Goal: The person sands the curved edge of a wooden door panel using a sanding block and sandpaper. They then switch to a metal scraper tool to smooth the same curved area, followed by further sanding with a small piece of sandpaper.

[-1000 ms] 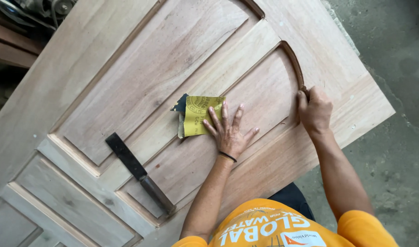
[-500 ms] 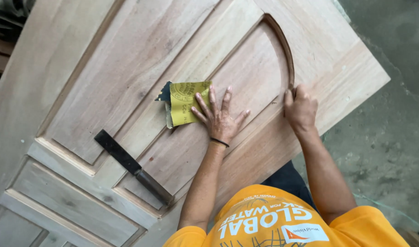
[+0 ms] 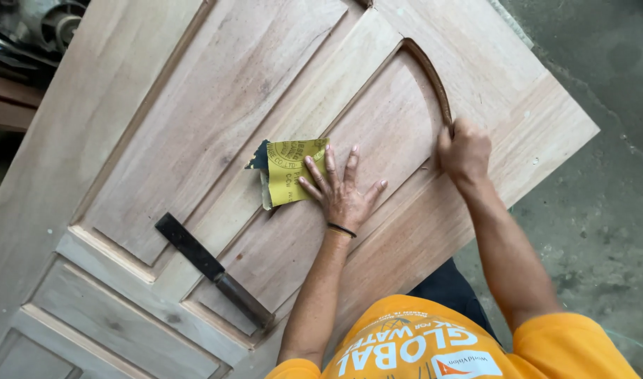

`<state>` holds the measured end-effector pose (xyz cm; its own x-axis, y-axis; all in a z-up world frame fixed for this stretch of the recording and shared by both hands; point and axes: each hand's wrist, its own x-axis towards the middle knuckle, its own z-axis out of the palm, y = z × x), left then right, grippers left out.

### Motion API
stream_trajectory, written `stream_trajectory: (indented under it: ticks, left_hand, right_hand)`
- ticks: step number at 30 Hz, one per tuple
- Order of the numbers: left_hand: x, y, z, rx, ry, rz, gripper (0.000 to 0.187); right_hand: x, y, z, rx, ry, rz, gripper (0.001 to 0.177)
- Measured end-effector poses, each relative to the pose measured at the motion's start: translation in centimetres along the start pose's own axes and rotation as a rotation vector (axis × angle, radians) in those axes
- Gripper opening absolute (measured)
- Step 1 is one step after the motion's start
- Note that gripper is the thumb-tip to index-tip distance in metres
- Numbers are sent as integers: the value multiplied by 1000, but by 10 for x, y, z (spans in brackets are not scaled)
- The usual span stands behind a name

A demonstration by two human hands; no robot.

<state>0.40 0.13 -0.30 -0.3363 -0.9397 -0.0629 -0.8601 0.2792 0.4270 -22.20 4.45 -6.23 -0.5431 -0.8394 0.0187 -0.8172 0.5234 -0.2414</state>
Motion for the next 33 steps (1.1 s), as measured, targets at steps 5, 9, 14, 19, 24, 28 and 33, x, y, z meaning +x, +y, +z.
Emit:
stream_trajectory:
  ticks: [5,9,14,19,24,28,33]
  left_hand:
    - [1,0,-1,-9,-3,-11,79]
    - [0,-1,0,109,-120,-41,80]
    - [2,0,0,50,-83,-29,79]
    - [1,-2,1,12,4,-6,76]
    - [-1,-2,0,17,-39,-7,77]
    - [0,1,-2,10,-52,-6,76]
    - [-7,18,12,-208,34,-10,50]
  right_hand:
    - [76,-28,3,-19,52,-188,21]
    - [128,-68,1,170,-22,-357,19]
    - [65,-37,-19,136,-23,-242,24]
    - [60,-9,5,3,18,-180,24]
    - [133,-52,9,89,123,-359,22]
    - [69,-25,-14,102,55,-228,29]
    - [-11,-18,-64,301,-168,182,27]
